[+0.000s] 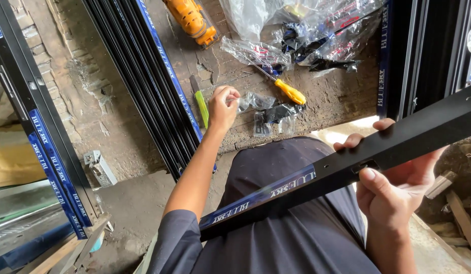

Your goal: The person uses a power drill on a stack of black window frames, then switches to a utility knife to cut protective blue tape. They remove a metal bracket from a frame and handle small plastic bags containing hardware components.

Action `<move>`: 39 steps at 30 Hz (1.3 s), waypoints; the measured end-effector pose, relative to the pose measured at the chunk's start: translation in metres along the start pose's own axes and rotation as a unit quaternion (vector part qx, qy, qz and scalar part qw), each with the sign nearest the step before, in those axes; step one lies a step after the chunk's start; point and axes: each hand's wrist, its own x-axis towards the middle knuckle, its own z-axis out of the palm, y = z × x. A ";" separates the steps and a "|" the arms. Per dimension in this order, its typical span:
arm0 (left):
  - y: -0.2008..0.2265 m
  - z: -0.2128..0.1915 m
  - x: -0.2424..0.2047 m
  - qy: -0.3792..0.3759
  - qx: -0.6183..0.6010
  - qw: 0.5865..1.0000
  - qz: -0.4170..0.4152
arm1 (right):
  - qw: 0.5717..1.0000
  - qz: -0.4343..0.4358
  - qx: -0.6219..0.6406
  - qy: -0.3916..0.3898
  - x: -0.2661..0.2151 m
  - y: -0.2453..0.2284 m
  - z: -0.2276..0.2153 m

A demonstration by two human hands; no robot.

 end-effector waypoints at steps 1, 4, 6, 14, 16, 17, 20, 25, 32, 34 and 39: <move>-0.009 0.000 0.001 0.016 0.012 1.000 0.022 | 0.998 -0.013 -0.044 -0.042 0.001 0.001 -0.003; -0.028 -0.004 -0.001 0.036 0.037 0.997 0.056 | 0.996 -0.020 -0.073 -0.054 0.003 0.000 0.004; -0.041 -0.005 -0.004 0.039 0.051 0.996 0.067 | 0.998 -0.011 -0.057 -0.025 0.003 0.000 0.007; -0.075 -0.016 -0.012 0.082 0.091 0.991 0.059 | 0.999 0.012 -0.042 0.006 0.004 0.001 0.011; -0.071 -0.018 -0.016 0.073 0.081 0.992 0.057 | 0.998 0.014 -0.052 0.010 0.005 0.001 0.013; -0.069 -0.019 -0.017 0.064 0.069 0.994 0.058 | 0.998 0.013 -0.062 0.013 0.006 0.001 0.013; -0.068 -0.017 -0.018 0.088 0.040 0.995 0.038 | 0.997 0.014 -0.077 0.016 0.006 0.001 0.017; -0.066 -0.016 -0.017 0.091 0.045 0.995 0.014 | 0.994 0.016 -0.108 0.012 0.004 -0.002 0.019; -0.063 -0.016 -0.017 0.120 0.049 0.991 -0.045 | 0.988 0.003 -0.157 0.018 0.000 -0.004 0.024; -0.074 -0.015 -0.016 0.117 0.066 0.991 -0.024 | 0.987 0.003 -0.160 0.024 -0.001 -0.005 0.026; -0.086 -0.013 -0.018 0.146 0.166 0.974 0.055 | 0.985 -0.003 -0.168 0.028 0.002 -0.003 0.023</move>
